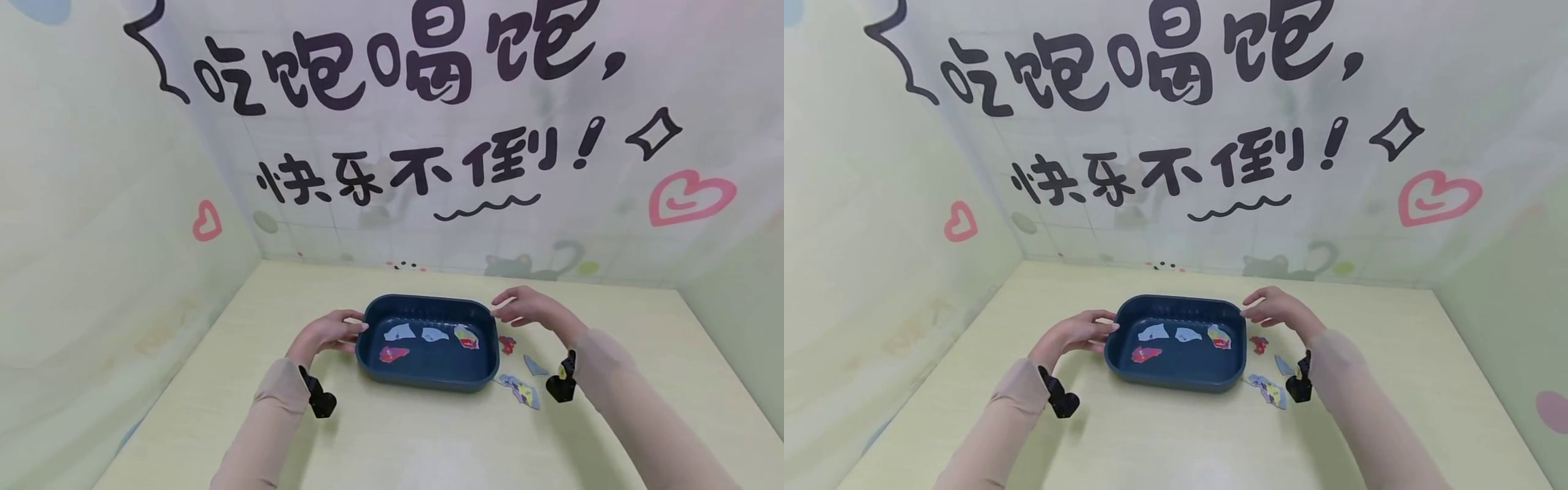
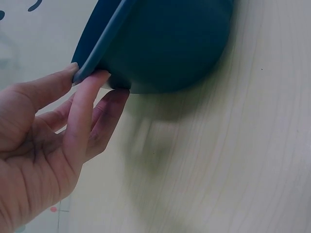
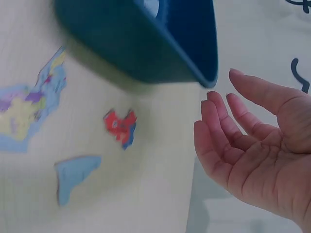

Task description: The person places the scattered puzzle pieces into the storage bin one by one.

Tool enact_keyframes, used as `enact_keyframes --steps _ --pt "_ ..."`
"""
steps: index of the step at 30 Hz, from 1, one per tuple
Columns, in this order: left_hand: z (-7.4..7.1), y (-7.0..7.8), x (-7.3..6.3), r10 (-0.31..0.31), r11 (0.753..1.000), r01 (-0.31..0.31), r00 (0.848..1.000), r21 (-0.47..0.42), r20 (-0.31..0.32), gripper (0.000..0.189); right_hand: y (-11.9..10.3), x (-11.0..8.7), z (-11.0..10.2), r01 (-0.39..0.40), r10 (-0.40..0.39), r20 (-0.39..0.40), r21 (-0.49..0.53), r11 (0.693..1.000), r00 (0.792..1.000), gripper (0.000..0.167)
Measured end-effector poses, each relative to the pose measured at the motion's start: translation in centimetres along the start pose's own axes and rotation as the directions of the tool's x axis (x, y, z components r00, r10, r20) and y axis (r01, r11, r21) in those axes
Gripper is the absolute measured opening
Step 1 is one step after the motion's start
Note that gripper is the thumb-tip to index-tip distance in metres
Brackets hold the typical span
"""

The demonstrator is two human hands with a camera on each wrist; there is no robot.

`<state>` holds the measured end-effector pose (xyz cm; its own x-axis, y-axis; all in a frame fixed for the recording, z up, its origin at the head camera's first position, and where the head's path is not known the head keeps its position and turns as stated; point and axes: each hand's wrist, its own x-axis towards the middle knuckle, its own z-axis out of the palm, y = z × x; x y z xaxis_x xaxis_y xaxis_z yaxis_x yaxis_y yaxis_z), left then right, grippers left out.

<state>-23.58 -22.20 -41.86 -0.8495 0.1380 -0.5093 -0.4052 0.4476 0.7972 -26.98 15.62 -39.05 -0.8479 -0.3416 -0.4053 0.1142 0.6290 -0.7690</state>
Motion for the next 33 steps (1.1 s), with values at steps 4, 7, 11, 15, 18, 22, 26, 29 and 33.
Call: enact_keyframes --steps 4,7,11,15,18,22,26,29,33 --pt "-0.1 0.0 0.1 0.005 1.0 -0.005 1.0 0.008 0.008 0.045 1.4 -0.8 -0.5 -0.044 0.044 -0.005 -0.009 0.999 0.999 0.045" --pt "-0.2 0.0 0.1 0.008 1.0 -0.008 1.0 0.016 0.009 0.045 2.4 -1.3 -0.7 -0.083 0.083 0.001 -0.015 0.996 0.997 0.045" --pt "-0.2 0.2 0.2 0.004 1.0 -0.004 1.0 0.006 0.006 0.045 3.7 -1.7 -0.8 -0.139 0.139 0.015 -0.027 0.99 0.99 0.041" --pt "-0.2 0.1 0.1 0.013 1.0 -0.013 1.0 0.003 0.024 0.045 4.8 -1.6 -0.5 -0.185 0.185 -0.008 -0.076 0.98 0.983 0.037" --pt "-0.1 0.0 0.1 0.018 1.0 -0.018 0.999 0.007 0.035 0.046 5.3 -1.1 0.1 -0.195 0.192 -0.043 -0.107 0.975 0.98 0.037" --pt "-0.1 0.0 0.0 0.015 1.0 -0.015 1.0 0.007 0.021 0.045 6.2 0.5 1.1 -0.174 0.165 -0.08 -0.133 0.976 0.983 0.039" --pt "0.0 0.0 0.1 0.015 1.0 -0.015 1.0 0.011 0.014 0.044 6.7 1.6 2.3 -0.155 0.128 -0.139 -0.209 0.965 0.982 0.045" --pt "0.1 -0.1 0.1 0.011 1.0 -0.011 1.0 0.01 0.014 0.044 5.9 1.2 3.2 -0.161 0.108 -0.205 -0.26 0.952 0.973 0.041" --pt "0.0 -0.1 0.0 0.01 1.0 -0.01 1.0 0.006 0.001 0.043 4.3 0.2 3.9 -0.151 0.074 -0.247 -0.309 0.939 0.966 0.031"
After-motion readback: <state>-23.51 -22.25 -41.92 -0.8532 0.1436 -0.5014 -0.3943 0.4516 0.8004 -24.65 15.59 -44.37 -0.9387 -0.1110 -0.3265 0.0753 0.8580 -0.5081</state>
